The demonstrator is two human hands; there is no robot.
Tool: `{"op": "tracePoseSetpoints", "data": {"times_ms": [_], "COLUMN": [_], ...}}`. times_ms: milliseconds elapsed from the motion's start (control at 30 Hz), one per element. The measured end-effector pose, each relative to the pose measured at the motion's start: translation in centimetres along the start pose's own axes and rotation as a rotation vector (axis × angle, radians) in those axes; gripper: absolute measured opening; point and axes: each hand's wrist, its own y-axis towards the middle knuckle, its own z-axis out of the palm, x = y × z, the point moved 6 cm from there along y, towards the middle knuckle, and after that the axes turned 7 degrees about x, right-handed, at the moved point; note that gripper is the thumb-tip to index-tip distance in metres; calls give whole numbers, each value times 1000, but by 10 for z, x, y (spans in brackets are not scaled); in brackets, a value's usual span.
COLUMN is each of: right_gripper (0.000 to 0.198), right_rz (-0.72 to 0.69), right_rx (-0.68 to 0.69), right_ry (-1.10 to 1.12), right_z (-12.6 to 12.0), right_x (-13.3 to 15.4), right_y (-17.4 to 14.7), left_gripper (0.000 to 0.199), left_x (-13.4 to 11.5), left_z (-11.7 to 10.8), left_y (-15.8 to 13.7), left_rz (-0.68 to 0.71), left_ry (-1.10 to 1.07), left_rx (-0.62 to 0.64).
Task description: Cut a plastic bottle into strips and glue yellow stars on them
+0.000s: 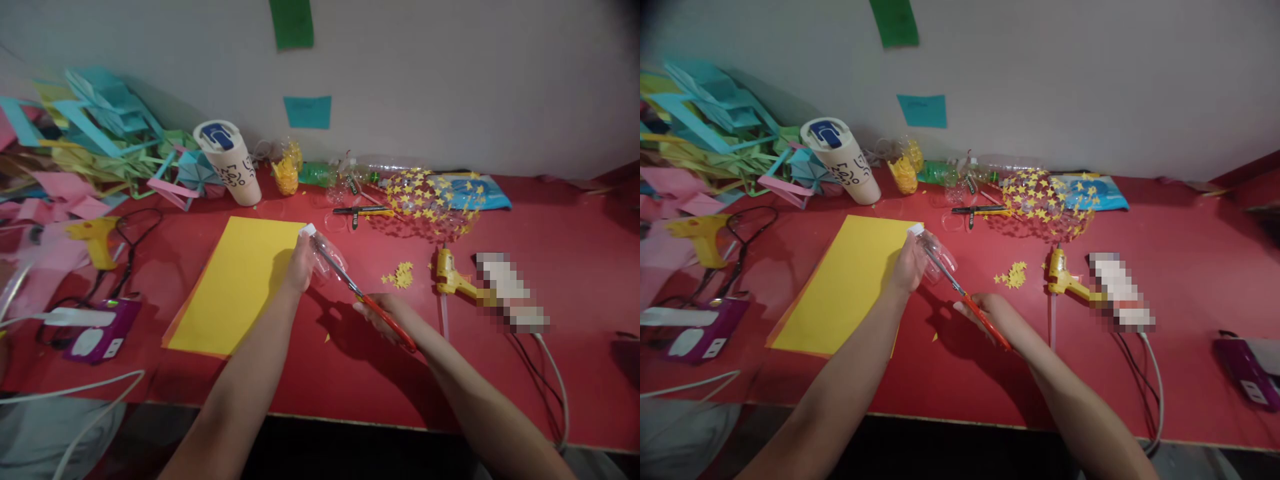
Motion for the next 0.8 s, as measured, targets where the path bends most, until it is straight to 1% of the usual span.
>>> {"op": "tracePoseSetpoints", "data": {"times_ms": [133,233,300,367,600,700,800], "right_gripper": [52,51,51,51,50,51,52], "right_rz": [-27,-33,-21,-1,57,70,42], "right_rx": [-13,8,14,12,-23,-27,-13], "right_ry": [-50,-61,-42,-10,18,32,56], "right_z": [-3,-2,-1,1,4,4,3], "right_x": [6,10,10,8,0,-1,4], "right_y": [-2,-4,-4,-4,-2,-3,-4], "left_gripper": [35,35,34,33,28,29,31], "left_x": [1,4,6,7,9,9,9], "left_z": [0,3,6,6,1,1,1], "left_y": [-1,-3,-4,-4,-3,-3,-3], "left_rz": [-19,-29,-29,-18,-18,-22,-13], "left_ry": [-13,54,106,129,182,211,225], "left_rx": [-29,19,64,80,40,54,79]}}
